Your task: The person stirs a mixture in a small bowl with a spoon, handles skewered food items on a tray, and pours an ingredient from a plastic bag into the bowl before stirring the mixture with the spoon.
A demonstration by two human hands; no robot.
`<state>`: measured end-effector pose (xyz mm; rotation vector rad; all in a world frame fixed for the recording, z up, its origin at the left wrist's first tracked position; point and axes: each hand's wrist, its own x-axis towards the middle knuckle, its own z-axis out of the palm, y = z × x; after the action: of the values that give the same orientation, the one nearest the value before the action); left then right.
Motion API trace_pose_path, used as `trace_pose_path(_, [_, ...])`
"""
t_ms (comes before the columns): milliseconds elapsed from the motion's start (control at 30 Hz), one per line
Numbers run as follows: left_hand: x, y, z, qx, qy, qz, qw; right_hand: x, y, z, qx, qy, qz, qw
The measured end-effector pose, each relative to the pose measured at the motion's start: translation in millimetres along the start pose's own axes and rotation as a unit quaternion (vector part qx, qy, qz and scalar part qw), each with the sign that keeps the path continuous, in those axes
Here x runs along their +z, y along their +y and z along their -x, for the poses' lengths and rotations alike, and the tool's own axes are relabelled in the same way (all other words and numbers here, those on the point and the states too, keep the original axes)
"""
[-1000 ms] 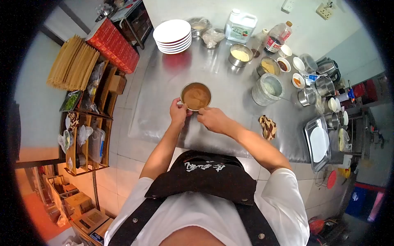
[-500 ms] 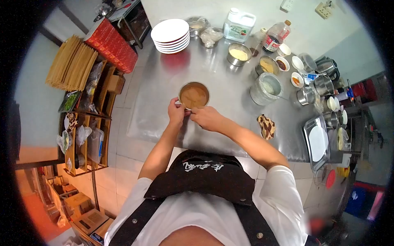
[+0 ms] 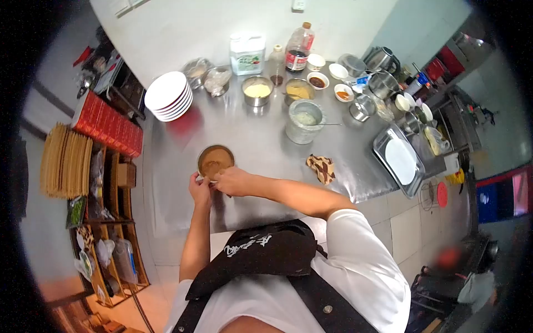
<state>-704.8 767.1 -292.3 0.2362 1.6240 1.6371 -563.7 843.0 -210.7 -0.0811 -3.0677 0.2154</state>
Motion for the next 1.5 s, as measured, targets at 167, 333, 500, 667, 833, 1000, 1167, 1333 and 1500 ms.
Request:
trace_pose_path(167, [-4,-10,-8,0.012,-0.007,-0.017,1.000,0,9,8,0.029,-0.080,0.017,0.996])
trace_pose_path(333, [-5,-10,-7,0.016,-0.005,-0.019,1.000,-4,-7,4,0.023,-0.046,-0.026,0.998])
trace_pose_path(500, [-2,-8,-6,0.011,0.001,-0.014,1.000,-6,6,-2,0.038,-0.028,-0.005,0.999])
trace_pose_path(667, [-2,-2,-3,0.015,0.007,-0.032,0.999,-12,-2,6,0.037,-0.075,-0.033,0.996])
trace_pose_path(833, [-4,-8,-6,0.020,-0.011,-0.045,0.999,-11,-1,-8,0.032,-0.038,-0.018,0.999])
trace_pose_path(1000, [-1,-6,-3,0.011,0.000,-0.015,1.000,-16,6,2,0.062,-0.072,-0.026,0.995])
trace_pose_path(1167, [-3,-7,-4,0.011,-0.001,-0.004,1.000,-11,-5,-2,0.023,-0.031,-0.053,0.998])
trace_pose_path(1333, [0,-7,-4,0.000,-0.003,-0.005,1.000,-2,16,-1,0.059,-0.029,-0.028,0.997])
trace_pose_path(1500, [-3,-12,-7,0.016,-0.005,-0.014,1.000,-8,0,1,0.046,-0.044,-0.059,0.996])
